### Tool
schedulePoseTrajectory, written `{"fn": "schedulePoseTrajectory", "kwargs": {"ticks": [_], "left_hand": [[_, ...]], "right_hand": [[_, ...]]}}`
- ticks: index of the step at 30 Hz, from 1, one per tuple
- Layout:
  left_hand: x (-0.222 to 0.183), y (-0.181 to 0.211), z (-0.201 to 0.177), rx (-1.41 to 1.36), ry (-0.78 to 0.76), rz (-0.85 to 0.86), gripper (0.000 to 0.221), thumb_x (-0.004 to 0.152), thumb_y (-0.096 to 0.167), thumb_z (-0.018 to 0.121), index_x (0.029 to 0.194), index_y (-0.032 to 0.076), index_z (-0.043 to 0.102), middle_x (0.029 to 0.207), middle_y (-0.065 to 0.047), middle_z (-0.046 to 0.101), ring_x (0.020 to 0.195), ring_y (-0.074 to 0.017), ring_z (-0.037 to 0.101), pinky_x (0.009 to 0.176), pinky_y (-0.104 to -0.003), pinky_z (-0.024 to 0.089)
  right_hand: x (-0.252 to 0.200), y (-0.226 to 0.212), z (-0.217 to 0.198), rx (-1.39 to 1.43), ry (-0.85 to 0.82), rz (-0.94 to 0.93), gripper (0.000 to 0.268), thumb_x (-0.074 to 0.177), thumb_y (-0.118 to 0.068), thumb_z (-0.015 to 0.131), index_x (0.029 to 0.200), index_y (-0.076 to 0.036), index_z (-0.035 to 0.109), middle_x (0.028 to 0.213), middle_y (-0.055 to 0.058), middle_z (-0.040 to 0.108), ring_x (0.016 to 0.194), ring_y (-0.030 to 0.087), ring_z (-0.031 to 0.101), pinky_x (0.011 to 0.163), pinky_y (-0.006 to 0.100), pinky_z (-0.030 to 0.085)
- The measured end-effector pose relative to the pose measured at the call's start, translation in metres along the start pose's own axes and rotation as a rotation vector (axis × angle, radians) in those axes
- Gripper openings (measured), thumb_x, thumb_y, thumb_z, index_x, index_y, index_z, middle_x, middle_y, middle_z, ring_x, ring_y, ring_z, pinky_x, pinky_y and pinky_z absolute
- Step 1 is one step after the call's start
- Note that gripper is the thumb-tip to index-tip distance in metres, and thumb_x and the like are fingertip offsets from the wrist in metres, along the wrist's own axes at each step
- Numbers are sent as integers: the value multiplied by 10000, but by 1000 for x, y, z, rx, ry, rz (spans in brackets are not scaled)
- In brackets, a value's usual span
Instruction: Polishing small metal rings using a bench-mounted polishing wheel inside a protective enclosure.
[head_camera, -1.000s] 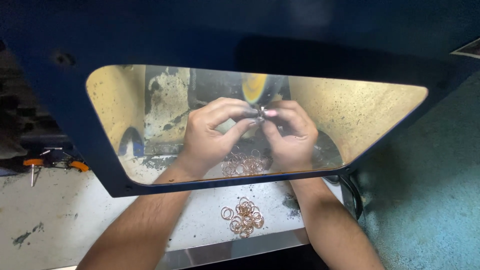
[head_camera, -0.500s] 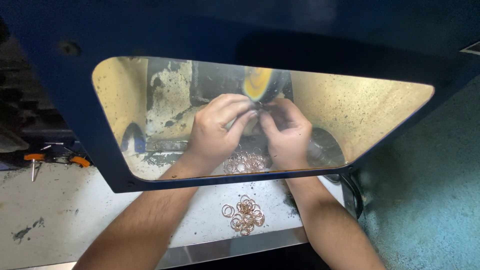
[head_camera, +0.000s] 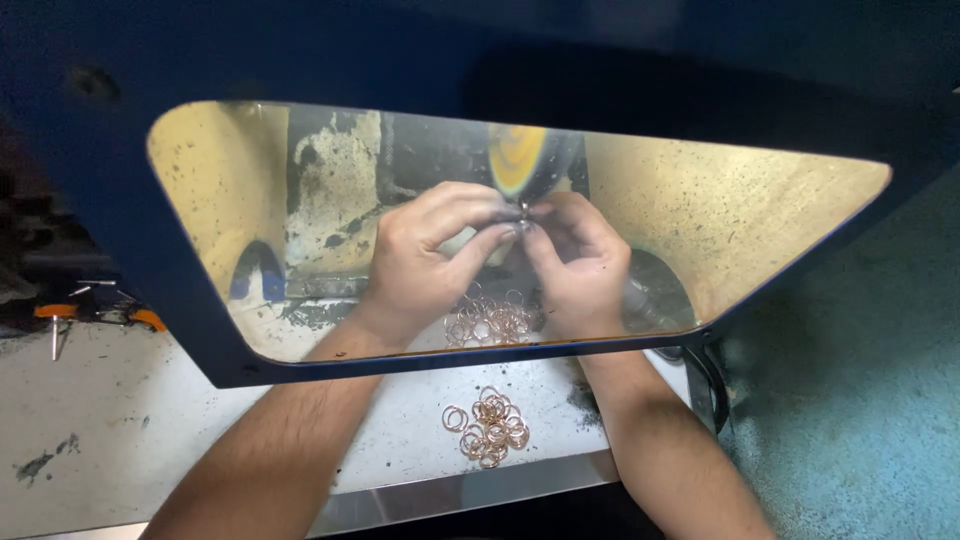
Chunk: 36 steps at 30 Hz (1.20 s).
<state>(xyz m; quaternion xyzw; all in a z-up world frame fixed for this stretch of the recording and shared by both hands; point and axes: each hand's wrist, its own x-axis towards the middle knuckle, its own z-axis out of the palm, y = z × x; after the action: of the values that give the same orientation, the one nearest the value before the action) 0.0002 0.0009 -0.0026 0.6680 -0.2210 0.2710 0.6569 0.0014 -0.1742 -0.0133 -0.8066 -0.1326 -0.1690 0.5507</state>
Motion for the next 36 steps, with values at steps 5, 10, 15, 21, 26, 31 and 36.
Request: {"fn": "schedulePoseTrajectory", "kwargs": {"ticks": [5, 10, 15, 21, 26, 31, 36], "left_hand": [[0, -4, 0, 35, -13, 24, 76, 895, -21, 791, 920, 50, 777, 905, -94, 760, 831, -267, 763, 735, -353, 601], [-2, -11, 1, 48, -16, 33, 72, 903, -28, 784, 917, 41, 771, 901, -99, 752, 817, -272, 760, 723, -360, 598], [0, -14, -1, 43, -17, 31, 74, 910, -33, 772, 945, 33, 774, 911, -110, 753, 816, -272, 759, 711, -360, 596], [-1, -7, 2, 12, 24, 64, 82, 894, -39, 794, 938, 27, 775, 919, -110, 757, 822, -255, 758, 725, -341, 601], [-1, -4, 1, 6, 5, 57, 92, 895, -49, 785, 946, 28, 784, 929, -109, 764, 820, -255, 761, 725, -342, 600], [0, -5, 0, 41, -15, 61, 88, 897, -49, 790, 945, 25, 778, 934, -112, 757, 819, -260, 752, 715, -346, 593], [0, -8, -1, 36, -25, 52, 87, 898, -57, 784, 947, 14, 780, 924, -125, 752, 816, -273, 745, 701, -357, 589]], "right_hand": [[1, -3, 6, 40, -33, -55, 119, 947, -82, 712, 1039, -5, 712, 913, 146, 731, 718, 207, 741, 635, 361, 615], [2, 5, 9, 45, -21, -70, 110, 957, -36, 681, 1063, -14, 698, 888, 108, 714, 672, 174, 734, 570, 303, 586], [4, 4, 12, 14, -7, -119, 125, 963, -22, 686, 1085, -13, 713, 939, 119, 709, 700, 194, 731, 564, 311, 582], [1, 7, 0, -41, 9, -196, 106, 970, -81, 734, 1045, -7, 725, 972, 141, 700, 750, 171, 692, 595, 316, 553], [6, 5, -4, -85, -5, -263, 107, 922, -7, 773, 1024, 0, 743, 976, 168, 705, 777, 216, 698, 609, 331, 551], [6, 3, -2, -101, 20, -229, 74, 937, -40, 753, 1006, -18, 741, 979, 158, 710, 775, 186, 685, 622, 326, 557], [6, 2, 4, -56, 20, -213, 68, 935, -32, 734, 996, -2, 740, 947, 153, 707, 737, 194, 692, 603, 324, 555]]}}
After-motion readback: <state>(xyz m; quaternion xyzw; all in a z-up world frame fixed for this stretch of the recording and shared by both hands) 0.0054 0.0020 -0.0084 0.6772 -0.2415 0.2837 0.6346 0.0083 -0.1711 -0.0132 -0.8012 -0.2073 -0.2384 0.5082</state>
